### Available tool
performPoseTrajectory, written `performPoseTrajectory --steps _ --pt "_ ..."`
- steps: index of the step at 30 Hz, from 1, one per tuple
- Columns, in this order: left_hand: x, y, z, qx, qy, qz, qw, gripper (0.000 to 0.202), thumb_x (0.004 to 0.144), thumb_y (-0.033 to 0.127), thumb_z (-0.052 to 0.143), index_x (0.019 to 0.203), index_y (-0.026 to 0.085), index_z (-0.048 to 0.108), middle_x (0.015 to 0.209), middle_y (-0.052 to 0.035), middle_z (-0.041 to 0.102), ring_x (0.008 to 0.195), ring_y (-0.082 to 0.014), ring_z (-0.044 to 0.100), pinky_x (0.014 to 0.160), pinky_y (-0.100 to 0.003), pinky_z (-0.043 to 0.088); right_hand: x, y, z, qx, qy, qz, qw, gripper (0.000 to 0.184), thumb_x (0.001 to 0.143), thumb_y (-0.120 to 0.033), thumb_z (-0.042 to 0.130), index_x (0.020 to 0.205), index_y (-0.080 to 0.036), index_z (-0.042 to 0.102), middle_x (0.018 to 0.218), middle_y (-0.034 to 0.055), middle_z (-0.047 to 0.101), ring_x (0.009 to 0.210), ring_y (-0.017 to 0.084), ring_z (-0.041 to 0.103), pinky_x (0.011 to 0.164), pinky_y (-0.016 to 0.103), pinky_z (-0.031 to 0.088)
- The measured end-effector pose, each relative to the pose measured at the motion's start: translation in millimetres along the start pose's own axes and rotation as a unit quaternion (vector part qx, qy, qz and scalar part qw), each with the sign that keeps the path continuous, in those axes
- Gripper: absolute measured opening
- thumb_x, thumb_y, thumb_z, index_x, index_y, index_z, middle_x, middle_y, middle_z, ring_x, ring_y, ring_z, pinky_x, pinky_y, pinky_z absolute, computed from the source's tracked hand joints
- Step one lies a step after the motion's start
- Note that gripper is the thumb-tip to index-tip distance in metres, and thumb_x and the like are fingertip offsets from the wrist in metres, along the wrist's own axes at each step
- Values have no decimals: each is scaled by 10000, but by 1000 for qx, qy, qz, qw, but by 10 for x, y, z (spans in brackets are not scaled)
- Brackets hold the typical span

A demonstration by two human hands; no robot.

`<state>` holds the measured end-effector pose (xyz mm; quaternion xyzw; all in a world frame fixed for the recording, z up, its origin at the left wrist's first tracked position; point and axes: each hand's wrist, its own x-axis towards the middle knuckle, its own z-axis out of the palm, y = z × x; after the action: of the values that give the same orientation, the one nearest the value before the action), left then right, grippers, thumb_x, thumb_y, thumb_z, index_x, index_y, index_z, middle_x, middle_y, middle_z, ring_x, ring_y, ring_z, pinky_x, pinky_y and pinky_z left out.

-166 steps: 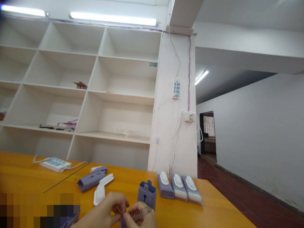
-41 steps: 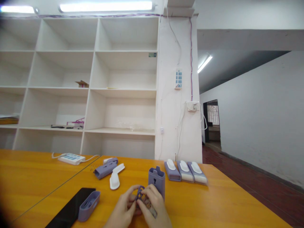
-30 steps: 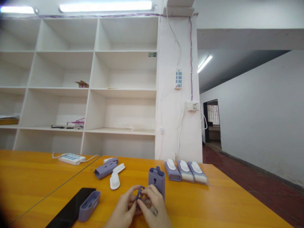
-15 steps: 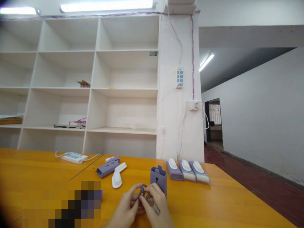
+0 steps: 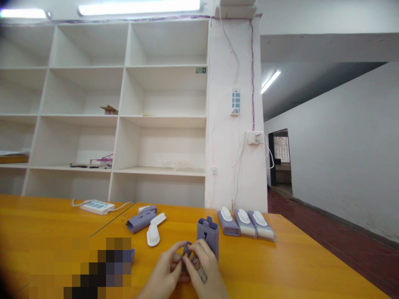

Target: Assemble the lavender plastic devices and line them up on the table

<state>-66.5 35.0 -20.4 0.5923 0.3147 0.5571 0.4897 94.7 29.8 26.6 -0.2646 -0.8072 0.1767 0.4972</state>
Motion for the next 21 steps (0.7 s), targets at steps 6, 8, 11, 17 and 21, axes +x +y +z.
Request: performPoseTrajectory --steps 6,8,11,17,21 --pt "-4 52 28 -5 -1 -15 1000 682 776 581 696 1306 205 489 978 -105 709 832 -278 722 724 -407 597 5 15 -19 -6 -7 -1 1000 97 946 -296 549 973 -231 615 944 30 591 886 193 608 791 270 480" --pt "-16 81 51 1 2 -21 1000 715 761 608 699 1302 190 489 948 -107 714 802 -278 723 703 -411 601 5 23 -26 -10 -6 -1 1000 85 950 -274 539 968 -229 609 941 27 592 882 191 605 791 271 472" --pt "-33 113 85 0 4 -31 999 764 733 651 705 1290 176 491 922 -107 715 774 -273 723 689 -412 603 2 37 -37 -16 -3 4 1000 66 949 -257 539 947 -229 599 928 20 589 867 188 600 786 273 463" --pt "-42 119 82 -18 11 -38 999 776 702 647 736 1281 181 511 910 -99 712 792 -270 723 697 -397 598 -6 14 -71 -39 -35 -9 999 59 958 -227 514 970 -228 572 966 32 583 918 197 588 826 289 449" --pt "-48 90 43 -32 13 -48 998 829 668 658 761 1300 192 497 855 -60 686 771 -262 728 741 -416 594 -19 31 -74 -38 -48 -7 998 63 963 -220 505 946 -229 565 944 24 580 881 189 588 792 282 446"
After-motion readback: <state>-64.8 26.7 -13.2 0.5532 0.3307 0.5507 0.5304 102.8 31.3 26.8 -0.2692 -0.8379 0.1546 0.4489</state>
